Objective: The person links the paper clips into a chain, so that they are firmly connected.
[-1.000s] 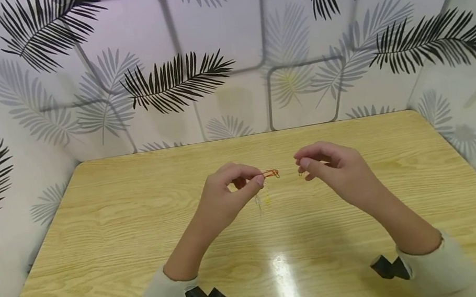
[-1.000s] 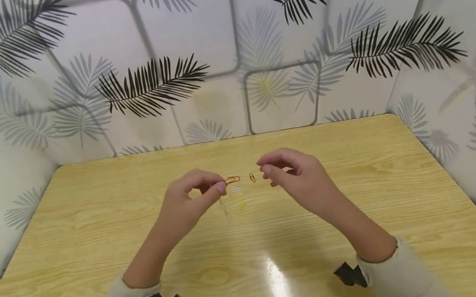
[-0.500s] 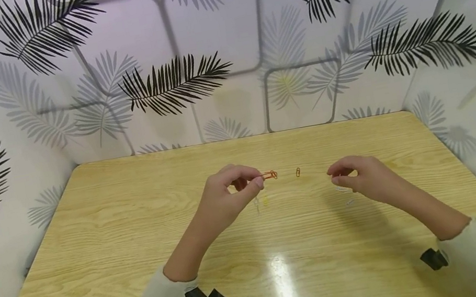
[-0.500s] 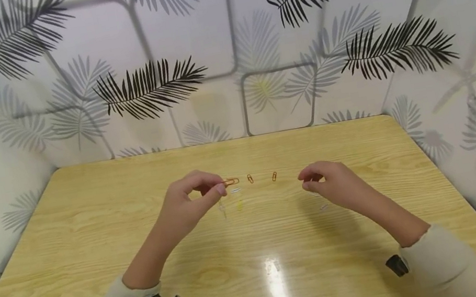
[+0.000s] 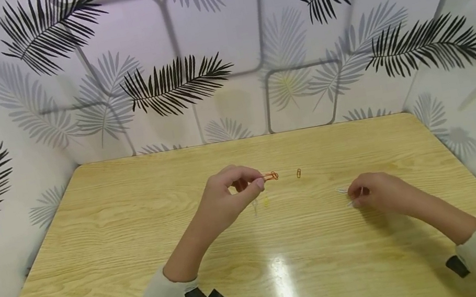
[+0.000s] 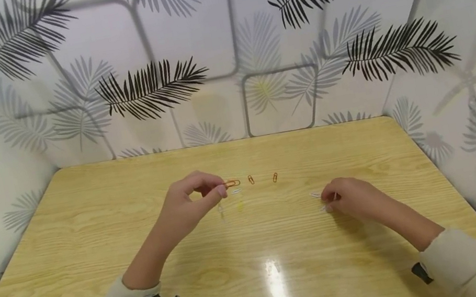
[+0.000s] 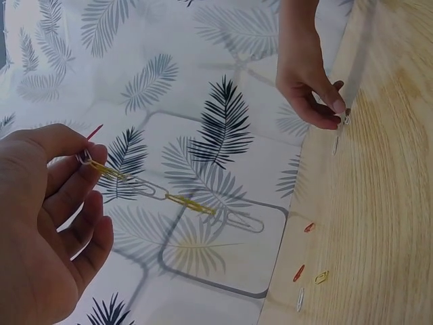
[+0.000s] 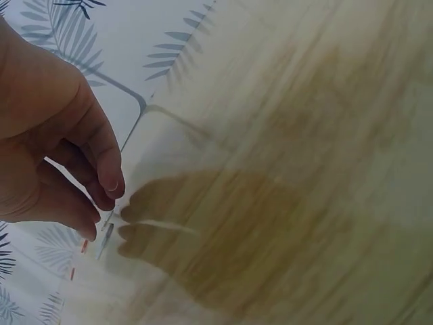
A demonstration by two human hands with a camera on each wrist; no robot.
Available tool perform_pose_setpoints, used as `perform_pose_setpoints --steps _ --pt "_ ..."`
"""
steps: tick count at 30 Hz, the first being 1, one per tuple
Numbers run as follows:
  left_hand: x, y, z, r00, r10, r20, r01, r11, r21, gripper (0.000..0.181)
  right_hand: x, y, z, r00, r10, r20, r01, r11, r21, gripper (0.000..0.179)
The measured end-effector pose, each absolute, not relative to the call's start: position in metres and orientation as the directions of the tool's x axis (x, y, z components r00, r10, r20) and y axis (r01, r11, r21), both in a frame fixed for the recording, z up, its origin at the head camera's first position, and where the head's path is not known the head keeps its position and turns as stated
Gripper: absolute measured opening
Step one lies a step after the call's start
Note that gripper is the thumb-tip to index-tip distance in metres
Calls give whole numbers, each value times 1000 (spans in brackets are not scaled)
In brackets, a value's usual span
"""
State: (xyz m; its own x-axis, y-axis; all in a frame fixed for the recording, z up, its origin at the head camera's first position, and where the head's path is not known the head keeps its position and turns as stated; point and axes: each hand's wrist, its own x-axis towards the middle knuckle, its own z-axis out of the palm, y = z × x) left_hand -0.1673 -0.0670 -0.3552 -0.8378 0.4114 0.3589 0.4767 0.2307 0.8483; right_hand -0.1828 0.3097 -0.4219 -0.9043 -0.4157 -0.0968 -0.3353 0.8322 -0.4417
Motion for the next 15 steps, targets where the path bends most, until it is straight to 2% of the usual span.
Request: perform_pose_setpoints --steps 5,15 --pt "-168 -66 -356 -839 421 345 471 244 848 9 -184 309 -427 -898 -429 -92 -362 843 -398 11" --pt "-168 -64 -354 -830 437 347 480 241 844 8 -183 306 -428 -898 -423 -120 -345 848 -402 4"
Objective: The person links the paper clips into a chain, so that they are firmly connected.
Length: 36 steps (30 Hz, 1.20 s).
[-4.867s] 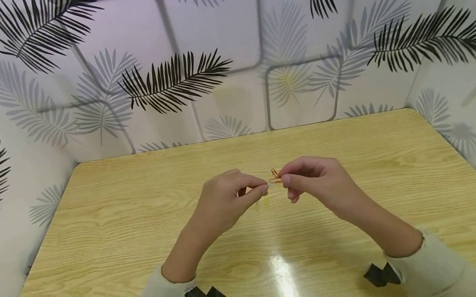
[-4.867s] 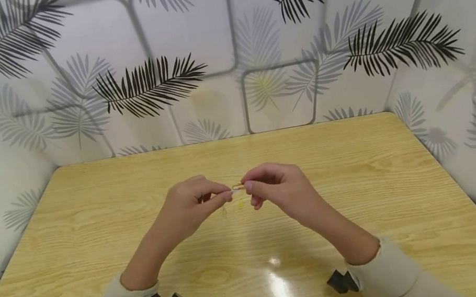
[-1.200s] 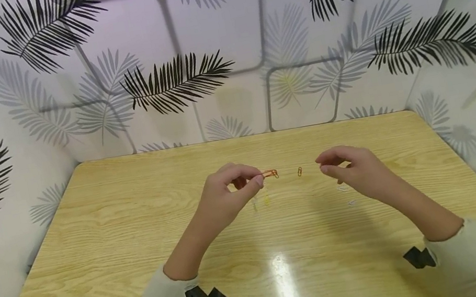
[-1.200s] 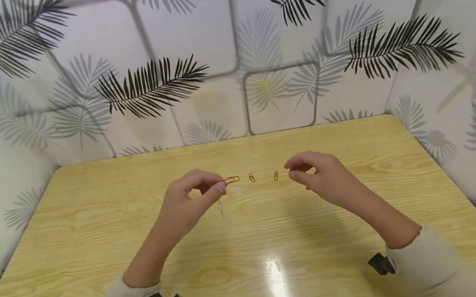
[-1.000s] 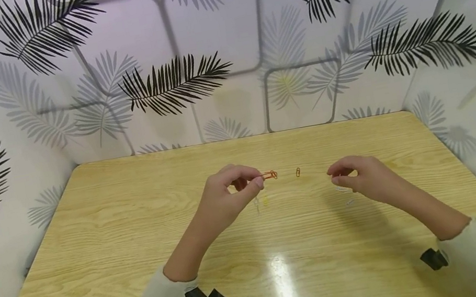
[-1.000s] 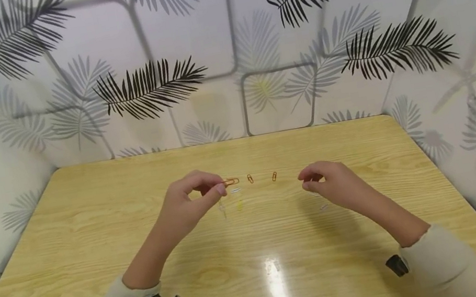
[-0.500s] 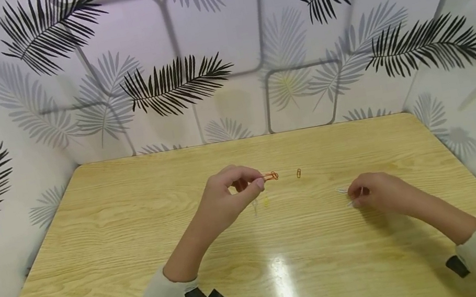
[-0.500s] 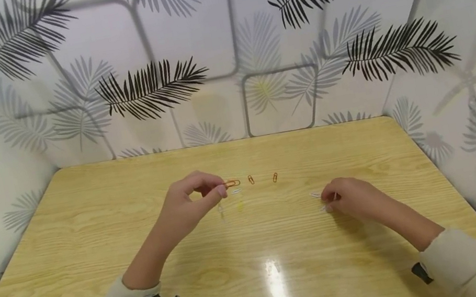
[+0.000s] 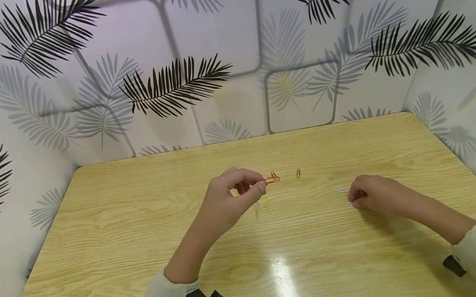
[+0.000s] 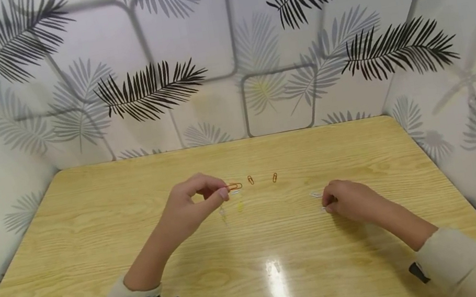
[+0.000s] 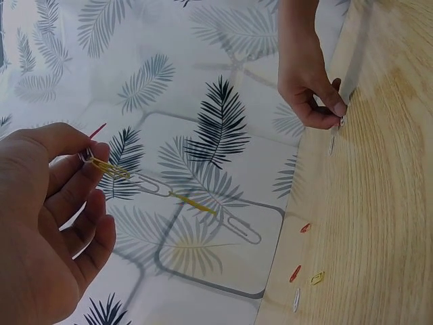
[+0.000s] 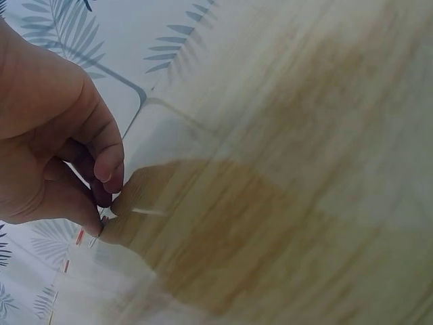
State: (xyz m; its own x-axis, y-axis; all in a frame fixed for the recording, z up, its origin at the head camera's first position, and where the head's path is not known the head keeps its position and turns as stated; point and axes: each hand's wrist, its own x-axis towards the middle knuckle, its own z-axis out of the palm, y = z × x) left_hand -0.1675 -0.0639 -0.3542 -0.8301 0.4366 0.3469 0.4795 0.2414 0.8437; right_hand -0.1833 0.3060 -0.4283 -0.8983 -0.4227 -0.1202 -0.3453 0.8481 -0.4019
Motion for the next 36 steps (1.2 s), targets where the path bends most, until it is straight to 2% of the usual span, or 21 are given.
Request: perform_pose_setpoints --steps 7,10,16,21,28,32,36 --pt "-168 -64 -356 -831 435 348 481 246 841 9 -181 305 -427 -902 -413 -126 -328 845 -423 3" --pt "-168 -64 -356 -830 435 349 483 247 840 9 -180 304 -424 -900 -422 -110 -328 821 -467 4" --pt "-167 -62 -357 -827 447 341 482 251 839 9 -174 291 -411 -894 -435 -102 -234 650 -723 12" --pt "-166 -62 -358 -825 454 336 481 253 840 10 -165 274 -402 -869 -495 7 -254 434 -865 20" --pt "-166 -62 -358 -824 461 329 480 259 838 10 -153 254 -390 -840 -532 103 -277 259 -925 20" --pt "-165 -61 -358 -822 466 327 480 259 838 10 -146 243 -383 -840 -526 134 -272 195 -942 23" --pt "-164 -61 -357 -818 471 328 482 252 839 11 -142 230 -379 -838 -506 204 -322 158 -933 18"
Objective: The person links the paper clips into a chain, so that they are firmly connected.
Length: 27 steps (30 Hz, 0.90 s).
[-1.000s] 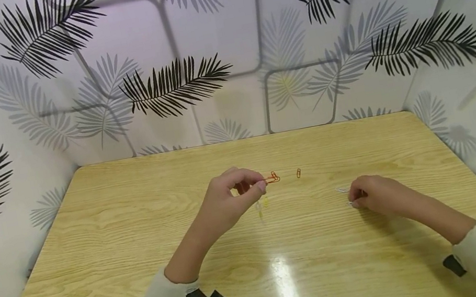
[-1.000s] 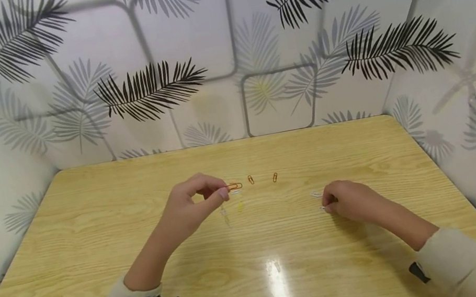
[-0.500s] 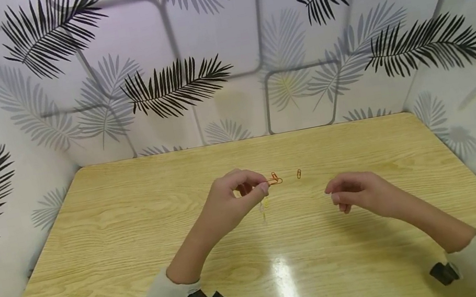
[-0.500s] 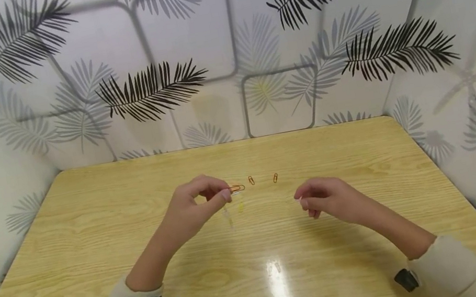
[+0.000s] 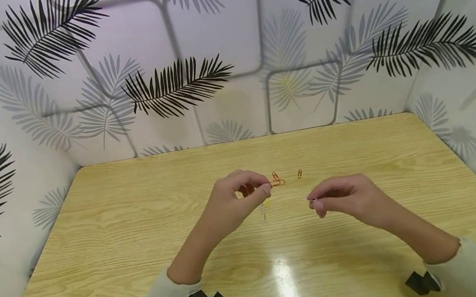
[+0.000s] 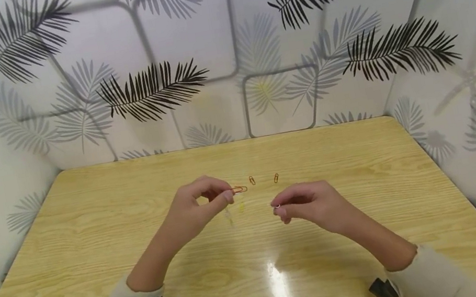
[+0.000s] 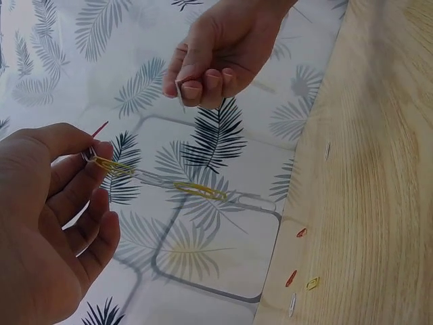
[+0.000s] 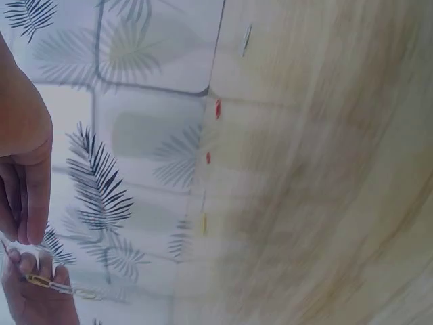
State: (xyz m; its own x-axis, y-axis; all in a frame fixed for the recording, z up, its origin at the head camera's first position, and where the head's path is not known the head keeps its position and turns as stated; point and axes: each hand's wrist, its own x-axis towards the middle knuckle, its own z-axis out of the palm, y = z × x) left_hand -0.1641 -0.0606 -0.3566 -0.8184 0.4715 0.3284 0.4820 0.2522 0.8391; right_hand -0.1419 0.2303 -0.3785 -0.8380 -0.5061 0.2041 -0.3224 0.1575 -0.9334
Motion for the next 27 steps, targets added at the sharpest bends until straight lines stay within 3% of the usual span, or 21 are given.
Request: perform_pose_setpoints --steps 7,14,22,27 --pt "-166 -60 -358 -809 472 351 499 235 834 10 -140 212 -367 -851 -433 298 -378 109 -920 12" --pt "-165 -59 -355 -812 462 357 497 225 838 11 -141 195 -354 -910 -331 250 -273 23 -962 20" --pt "-165 -58 -355 -799 463 384 535 253 806 10 -143 181 -350 -935 -263 239 -216 -116 -970 10" --pt "-165 -58 -354 -776 449 444 595 287 751 9 -145 176 -349 -945 -232 230 -210 -108 -972 6"
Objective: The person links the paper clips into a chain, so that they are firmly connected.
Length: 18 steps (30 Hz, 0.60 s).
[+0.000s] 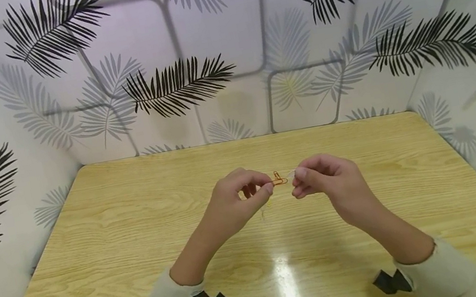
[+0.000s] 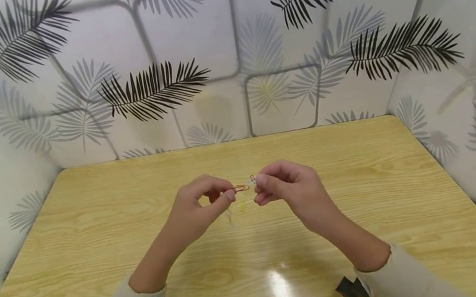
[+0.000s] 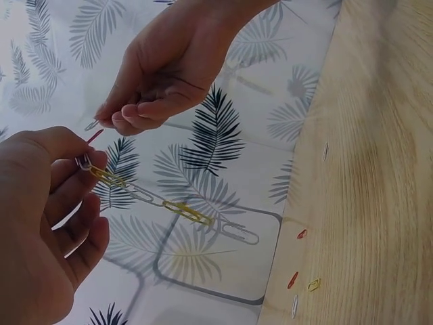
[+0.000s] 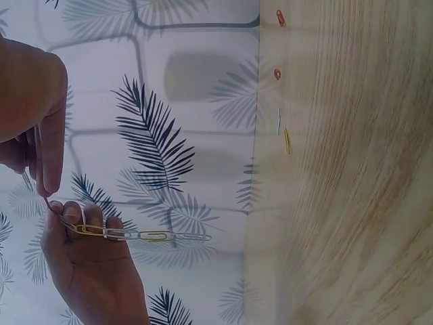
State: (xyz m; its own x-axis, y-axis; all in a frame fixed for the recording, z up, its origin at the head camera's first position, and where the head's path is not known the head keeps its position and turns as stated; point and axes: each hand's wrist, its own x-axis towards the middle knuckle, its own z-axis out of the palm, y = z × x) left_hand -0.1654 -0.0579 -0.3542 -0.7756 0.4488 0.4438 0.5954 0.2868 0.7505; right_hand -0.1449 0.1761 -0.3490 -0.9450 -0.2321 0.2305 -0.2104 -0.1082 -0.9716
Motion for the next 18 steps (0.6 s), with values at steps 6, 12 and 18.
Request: perform_pose_setpoints --steps 6,12,18 --pt "-164 -56 -356 -704 434 562 703 314 638 7 -143 170 -349 -960 -212 181 -180 -24 -983 15" --pt "-166 -54 -360 -589 430 684 808 338 483 6 -140 163 -350 -968 -207 143 -150 19 -989 21" --pt "-168 -52 -362 -496 429 755 860 363 359 6 -138 159 -350 -975 -175 139 -147 36 -988 20"
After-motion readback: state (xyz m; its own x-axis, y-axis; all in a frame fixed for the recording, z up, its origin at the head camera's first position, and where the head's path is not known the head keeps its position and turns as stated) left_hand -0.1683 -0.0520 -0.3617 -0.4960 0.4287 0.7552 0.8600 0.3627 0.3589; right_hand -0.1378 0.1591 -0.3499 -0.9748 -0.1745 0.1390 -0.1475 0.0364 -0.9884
